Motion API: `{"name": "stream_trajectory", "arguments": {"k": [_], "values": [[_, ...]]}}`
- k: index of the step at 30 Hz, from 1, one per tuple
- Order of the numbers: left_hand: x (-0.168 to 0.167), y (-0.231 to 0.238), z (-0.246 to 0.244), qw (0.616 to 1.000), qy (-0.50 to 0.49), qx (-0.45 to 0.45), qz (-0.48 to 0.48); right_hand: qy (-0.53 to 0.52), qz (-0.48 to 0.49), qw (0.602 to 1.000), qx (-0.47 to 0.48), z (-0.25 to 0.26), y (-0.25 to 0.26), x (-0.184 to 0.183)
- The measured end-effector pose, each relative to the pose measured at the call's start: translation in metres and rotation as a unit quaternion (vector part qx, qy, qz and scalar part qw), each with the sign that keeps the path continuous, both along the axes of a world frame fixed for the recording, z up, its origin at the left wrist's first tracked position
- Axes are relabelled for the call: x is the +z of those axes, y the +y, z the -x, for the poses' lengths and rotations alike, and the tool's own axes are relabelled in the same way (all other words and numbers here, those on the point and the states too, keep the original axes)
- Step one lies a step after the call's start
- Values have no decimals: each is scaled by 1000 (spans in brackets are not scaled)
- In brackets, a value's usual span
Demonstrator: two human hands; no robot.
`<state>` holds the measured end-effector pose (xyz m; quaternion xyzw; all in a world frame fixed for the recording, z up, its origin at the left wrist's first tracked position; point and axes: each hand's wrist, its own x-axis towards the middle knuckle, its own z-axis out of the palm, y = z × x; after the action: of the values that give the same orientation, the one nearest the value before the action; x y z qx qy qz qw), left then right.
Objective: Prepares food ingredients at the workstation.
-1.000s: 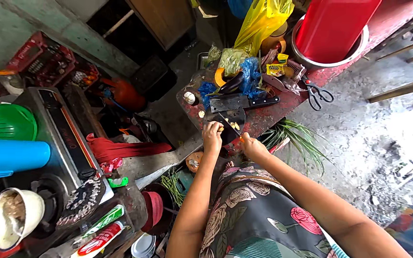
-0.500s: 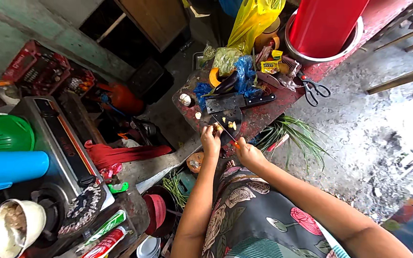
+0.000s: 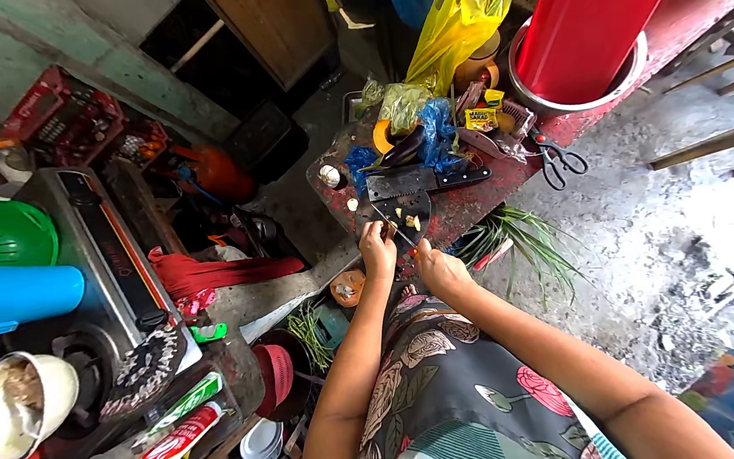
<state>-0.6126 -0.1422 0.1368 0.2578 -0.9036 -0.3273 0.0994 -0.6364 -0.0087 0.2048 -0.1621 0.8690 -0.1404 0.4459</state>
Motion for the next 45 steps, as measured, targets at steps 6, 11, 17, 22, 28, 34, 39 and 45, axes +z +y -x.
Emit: {"name": "stream_trajectory", "arguments": {"k": [6, 11, 17, 22, 28, 34, 39, 45], "values": [[3, -1, 4, 1000, -1, -15, 8, -12, 19, 1000, -11, 9, -1, 2], [6, 0, 4, 1000, -12, -20, 14, -22, 19, 1000, -7, 16, -5, 4], [-6, 0, -5, 999, 30, -19, 4, -38, 45, 998, -26, 18, -6, -24], [-10, -5, -12, 998, 43, -32, -23, -29, 50, 998, -8, 15, 18, -35], [-6, -7, -19, 992, 15, 2, -127, 11, 41, 999, 11, 15, 28, -36], [-5, -3, -13, 997, 9, 30, -67, 4, 36, 999, 6, -6, 18, -21], [-4, 2, -12, 999, 26, 20, -21, 1, 19, 1000, 11, -11, 17, -16], [-10, 2, -14, 999, 38, 8, -13, -12, 1, 1000, 23, -4, 16, -13]]}}
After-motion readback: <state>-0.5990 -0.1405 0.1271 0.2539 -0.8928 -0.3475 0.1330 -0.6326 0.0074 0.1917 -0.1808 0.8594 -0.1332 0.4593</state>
